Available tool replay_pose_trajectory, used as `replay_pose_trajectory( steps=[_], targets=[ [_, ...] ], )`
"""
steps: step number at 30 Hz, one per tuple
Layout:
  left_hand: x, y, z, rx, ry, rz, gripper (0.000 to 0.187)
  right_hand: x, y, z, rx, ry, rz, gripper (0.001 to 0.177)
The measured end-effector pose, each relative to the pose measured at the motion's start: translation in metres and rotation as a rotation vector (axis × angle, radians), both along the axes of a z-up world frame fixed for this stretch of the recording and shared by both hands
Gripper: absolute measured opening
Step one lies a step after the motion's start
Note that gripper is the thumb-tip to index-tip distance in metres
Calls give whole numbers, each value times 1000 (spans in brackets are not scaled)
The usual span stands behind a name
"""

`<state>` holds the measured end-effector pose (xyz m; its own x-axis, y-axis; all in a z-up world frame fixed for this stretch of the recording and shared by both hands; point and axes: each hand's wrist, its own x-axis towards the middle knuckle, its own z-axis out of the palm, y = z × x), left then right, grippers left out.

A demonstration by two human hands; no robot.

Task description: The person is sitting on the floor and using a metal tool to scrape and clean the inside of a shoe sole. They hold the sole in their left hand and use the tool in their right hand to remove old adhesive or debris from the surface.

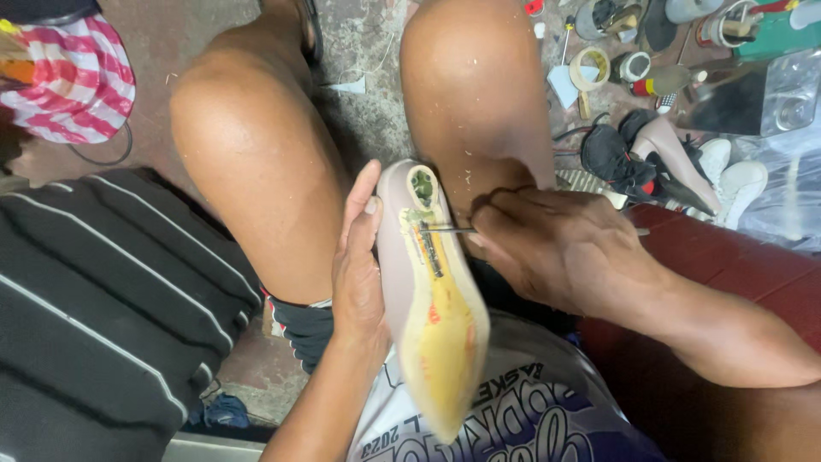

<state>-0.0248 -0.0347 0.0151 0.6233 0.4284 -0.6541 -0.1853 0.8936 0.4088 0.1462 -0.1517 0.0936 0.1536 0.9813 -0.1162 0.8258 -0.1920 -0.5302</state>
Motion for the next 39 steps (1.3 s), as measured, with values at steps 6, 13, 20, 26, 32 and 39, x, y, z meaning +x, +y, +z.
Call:
replay_pose_trajectory(
  steps=[6, 13, 20, 26, 32, 39],
  targets=[
    [11, 6, 0, 22, -122, 10, 58, -3, 14, 9, 106, -163, -60, 15],
    [16, 11, -18, 60, -196, -8, 58, -3, 21, 6, 24, -246, -30, 16],
    [19, 14, -18, 78, -157, -29, 56, 6, 24, 5, 4, -202, 7, 17],
    [22, 19, -18, 34, -111, -29, 54, 5, 21, 3, -100, -159, 62, 15],
    [25, 20, -11, -8, -150, -35, 52, 3, 20, 4, -30, -203, 53, 15],
    [29, 17, -8, -42, -117, -17, 56, 10, 17, 5, 34, -147, 98, 15]
  ],
)
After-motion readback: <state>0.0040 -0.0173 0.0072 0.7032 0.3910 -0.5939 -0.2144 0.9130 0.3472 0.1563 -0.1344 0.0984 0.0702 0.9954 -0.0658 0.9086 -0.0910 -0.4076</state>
